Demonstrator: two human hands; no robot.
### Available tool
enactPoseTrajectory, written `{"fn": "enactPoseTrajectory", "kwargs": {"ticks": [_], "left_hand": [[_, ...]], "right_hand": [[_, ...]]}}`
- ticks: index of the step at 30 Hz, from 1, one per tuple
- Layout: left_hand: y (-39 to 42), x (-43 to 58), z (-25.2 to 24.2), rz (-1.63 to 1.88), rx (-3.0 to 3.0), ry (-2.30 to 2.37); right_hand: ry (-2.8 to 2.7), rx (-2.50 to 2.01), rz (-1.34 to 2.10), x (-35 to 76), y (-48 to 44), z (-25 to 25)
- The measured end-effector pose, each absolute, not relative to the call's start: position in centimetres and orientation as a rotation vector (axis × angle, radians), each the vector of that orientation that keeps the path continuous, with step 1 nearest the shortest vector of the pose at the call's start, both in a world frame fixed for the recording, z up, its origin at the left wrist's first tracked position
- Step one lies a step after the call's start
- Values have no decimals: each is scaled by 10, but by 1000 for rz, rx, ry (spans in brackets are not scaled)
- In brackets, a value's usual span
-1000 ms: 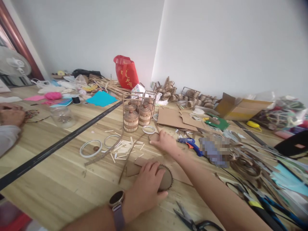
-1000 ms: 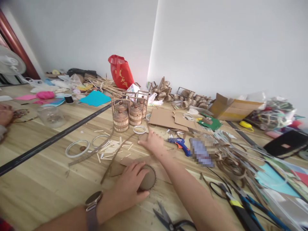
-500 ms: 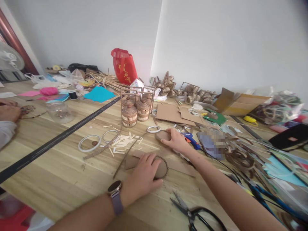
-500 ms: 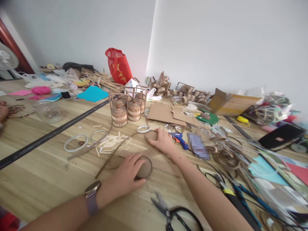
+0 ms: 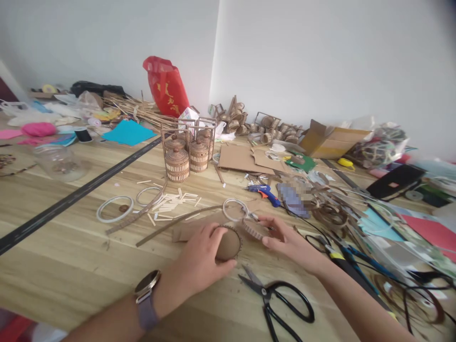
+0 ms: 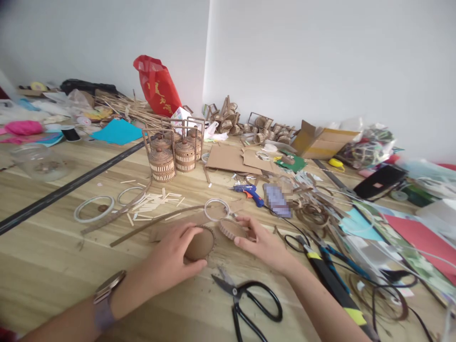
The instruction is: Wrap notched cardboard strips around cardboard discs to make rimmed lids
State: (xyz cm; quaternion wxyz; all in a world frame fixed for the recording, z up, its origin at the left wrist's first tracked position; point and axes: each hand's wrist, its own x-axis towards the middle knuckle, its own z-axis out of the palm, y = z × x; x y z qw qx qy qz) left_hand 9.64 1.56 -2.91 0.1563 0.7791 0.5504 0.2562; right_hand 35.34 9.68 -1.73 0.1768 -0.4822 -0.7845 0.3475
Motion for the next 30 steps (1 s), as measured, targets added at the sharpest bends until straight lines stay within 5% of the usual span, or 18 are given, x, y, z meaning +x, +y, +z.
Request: {"fn": "enactPoseTrajectory", "kwargs": {"ticks": [18,30], "left_hand": [[40,82,-45,710,2230,1490],[28,85,-29,982,2214,1066]], "right_hand": [[-2237,-1151,1224,387,111,-28],[-1851,-566,2054,377,93,-21]]}}
